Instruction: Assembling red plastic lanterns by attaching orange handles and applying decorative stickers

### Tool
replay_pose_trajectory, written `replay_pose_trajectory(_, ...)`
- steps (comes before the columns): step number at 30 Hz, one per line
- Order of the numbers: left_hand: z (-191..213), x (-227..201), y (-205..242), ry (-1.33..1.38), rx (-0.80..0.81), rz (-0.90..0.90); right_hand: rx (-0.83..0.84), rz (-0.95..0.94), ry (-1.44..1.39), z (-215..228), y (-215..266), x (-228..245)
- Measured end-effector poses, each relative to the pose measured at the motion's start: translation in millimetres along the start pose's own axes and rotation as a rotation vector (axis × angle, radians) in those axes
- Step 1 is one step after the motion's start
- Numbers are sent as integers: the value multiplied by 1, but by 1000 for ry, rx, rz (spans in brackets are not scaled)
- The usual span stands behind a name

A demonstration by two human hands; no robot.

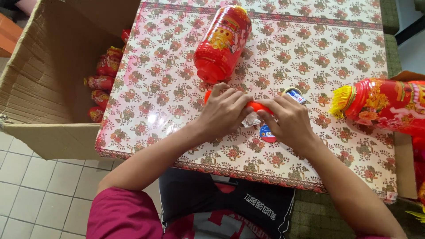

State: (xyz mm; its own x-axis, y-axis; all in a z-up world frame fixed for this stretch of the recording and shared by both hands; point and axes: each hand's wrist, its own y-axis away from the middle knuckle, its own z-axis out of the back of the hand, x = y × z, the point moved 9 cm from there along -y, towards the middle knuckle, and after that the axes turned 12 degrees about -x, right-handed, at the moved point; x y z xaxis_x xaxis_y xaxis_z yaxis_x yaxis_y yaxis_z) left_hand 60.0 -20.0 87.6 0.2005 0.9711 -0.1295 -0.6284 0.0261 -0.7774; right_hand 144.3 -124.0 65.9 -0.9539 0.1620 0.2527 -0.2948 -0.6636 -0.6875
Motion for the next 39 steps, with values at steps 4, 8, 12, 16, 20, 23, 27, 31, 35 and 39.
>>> replay_pose_trajectory(4, -2, 6, 4, -40, -27, 37, -92, 61, 57, 15, -5, 15)
replay_pose_trajectory(8, 0, 5, 4, -45, -33, 58, -68, 57, 99, 10, 6, 5)
replay_pose_trajectory(12, 0, 8, 2, 50, -25, 121, -48, -58, -15, 8, 4, -5)
replay_pose_trajectory(16, -20, 25, 17, 278, 48, 279, -99, -110, -122, 8, 3, -13)
replay_pose_trajectory(20, -14, 21, 13, 370, 115, 345, -142, -32, -59, 10, -2, -13)
replay_pose_trajectory(23, -14, 9, 12, 475, 187, 357, -183, -51, -87, 15, -2, -11)
replay_pose_trajectory(27, -13, 2, 11, 468, 60, 261, -240, -14, -148, 16, 0, 0)
replay_pose_trajectory(31, -4, -2, 3, 406, 17, 232, -279, 5, -299, 13, 5, 8)
replay_pose_trajectory(35, -2, -4, 2, 388, -86, 139, -306, -7, -279, 20, 5, 2)
replay_pose_trajectory(39, 22, 10, -12, 564, -127, 320, -202, 105, -256, 47, -12, -19)
